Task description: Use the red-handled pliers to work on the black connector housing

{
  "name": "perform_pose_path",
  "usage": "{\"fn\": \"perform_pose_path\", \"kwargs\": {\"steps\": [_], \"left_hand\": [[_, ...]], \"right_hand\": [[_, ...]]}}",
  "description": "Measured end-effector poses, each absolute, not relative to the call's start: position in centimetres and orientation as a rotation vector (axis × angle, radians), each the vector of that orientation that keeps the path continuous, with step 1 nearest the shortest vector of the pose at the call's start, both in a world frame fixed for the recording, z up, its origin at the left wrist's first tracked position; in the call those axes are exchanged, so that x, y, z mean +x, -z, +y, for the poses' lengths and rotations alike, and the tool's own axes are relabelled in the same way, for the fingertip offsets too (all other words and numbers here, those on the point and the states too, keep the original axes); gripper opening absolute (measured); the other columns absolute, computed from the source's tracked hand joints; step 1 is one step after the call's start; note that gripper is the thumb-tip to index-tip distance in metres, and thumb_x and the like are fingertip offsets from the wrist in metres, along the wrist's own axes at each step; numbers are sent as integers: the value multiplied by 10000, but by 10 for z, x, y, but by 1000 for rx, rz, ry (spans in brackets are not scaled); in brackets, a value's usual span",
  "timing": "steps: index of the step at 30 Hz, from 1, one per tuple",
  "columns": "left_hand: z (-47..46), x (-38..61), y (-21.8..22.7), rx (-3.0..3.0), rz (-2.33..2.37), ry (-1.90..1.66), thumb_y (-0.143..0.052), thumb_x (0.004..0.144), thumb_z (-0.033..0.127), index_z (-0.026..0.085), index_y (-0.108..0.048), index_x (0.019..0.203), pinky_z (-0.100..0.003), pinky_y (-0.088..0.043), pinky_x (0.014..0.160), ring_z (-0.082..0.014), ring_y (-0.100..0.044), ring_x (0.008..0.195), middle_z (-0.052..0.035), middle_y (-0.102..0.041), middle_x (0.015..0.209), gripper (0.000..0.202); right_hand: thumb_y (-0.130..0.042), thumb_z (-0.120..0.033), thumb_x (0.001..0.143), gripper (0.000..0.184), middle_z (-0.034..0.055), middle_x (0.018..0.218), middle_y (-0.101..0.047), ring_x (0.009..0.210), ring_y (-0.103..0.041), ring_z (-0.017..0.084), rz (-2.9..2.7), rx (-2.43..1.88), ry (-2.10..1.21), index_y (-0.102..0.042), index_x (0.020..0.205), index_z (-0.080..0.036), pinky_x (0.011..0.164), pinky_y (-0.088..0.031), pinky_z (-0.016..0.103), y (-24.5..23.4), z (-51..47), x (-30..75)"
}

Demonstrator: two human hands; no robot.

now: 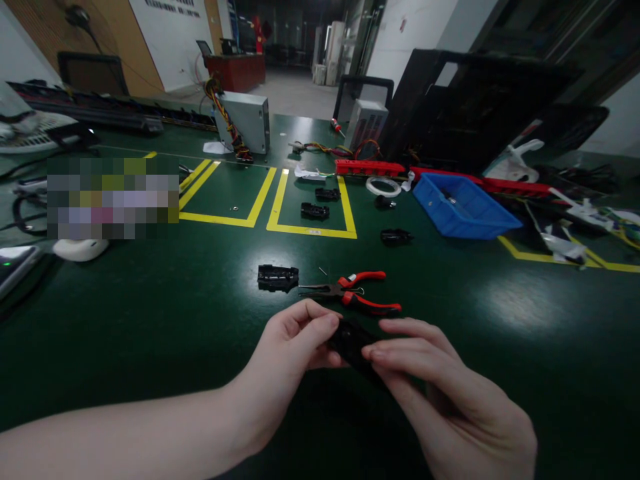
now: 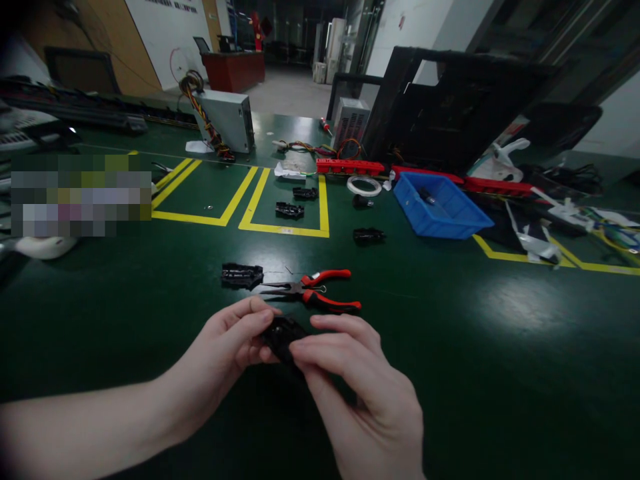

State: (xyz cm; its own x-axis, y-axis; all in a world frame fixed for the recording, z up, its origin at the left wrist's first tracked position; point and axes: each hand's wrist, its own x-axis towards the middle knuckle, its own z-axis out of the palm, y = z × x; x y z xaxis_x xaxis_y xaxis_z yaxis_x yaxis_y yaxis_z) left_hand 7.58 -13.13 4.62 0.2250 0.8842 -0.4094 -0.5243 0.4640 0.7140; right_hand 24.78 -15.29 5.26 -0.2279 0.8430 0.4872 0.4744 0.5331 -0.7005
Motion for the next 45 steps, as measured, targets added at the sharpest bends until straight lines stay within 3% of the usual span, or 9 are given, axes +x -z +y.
{"fn": "perform_pose_path", "kwargs": {"steps": [14, 24, 29, 37, 45], "left_hand": [[-132, 77, -47, 412, 887, -989, -816, 699, 357, 128, -622, 751, -170, -520, 641, -56, -564, 605, 22, -618, 710, 304], [-135, 76, -40, 358, 910, -983, -825, 689, 333, 126, -625, 747, -191, -541, 663, -47, -533, 569, 45, -578, 632, 293], [-132, 76, -40, 360, 925, -998, -841, 658, 345, 124, -631, 740, -189, -537, 651, -45, -522, 559, 45, -581, 633, 316], [-132, 75, -37, 350, 909, -1036, -857, 629, 346, 127, -619, 715, -202, -537, 668, -52, -523, 570, 52, -572, 615, 334], [-132, 76, -34, 318, 885, -1055, -833, 673, 328, 123, -611, 741, -211, -537, 686, -55, -505, 595, 29, -575, 675, 310]], "right_hand": [[-628, -158, 851, 184, -50, 877, -732, 1024, -646, 178, -1950, -1107, -533, -672, 938, -314, 989, -471, 367, -53, -145, 253], [-574, -105, 855, 197, -15, 894, -731, 947, -671, 160, -2257, -947, -277, -655, 970, -244, 968, -485, 342, -60, -137, 258], [-574, -103, 851, 189, -2, 906, -733, 946, -670, 148, -2237, -906, -287, -658, 966, -227, 880, -533, 287, -60, -135, 257], [-633, -135, 825, 229, -7, 931, -735, 975, -666, 174, -2274, -915, -114, -653, 1031, -233, 987, -466, 389, -52, -139, 254], [-614, -123, 846, 254, 54, 1079, -693, 1074, -615, 192, -2215, -929, -97, -669, 1073, -224, 916, -526, 367, -44, -139, 256]]}}
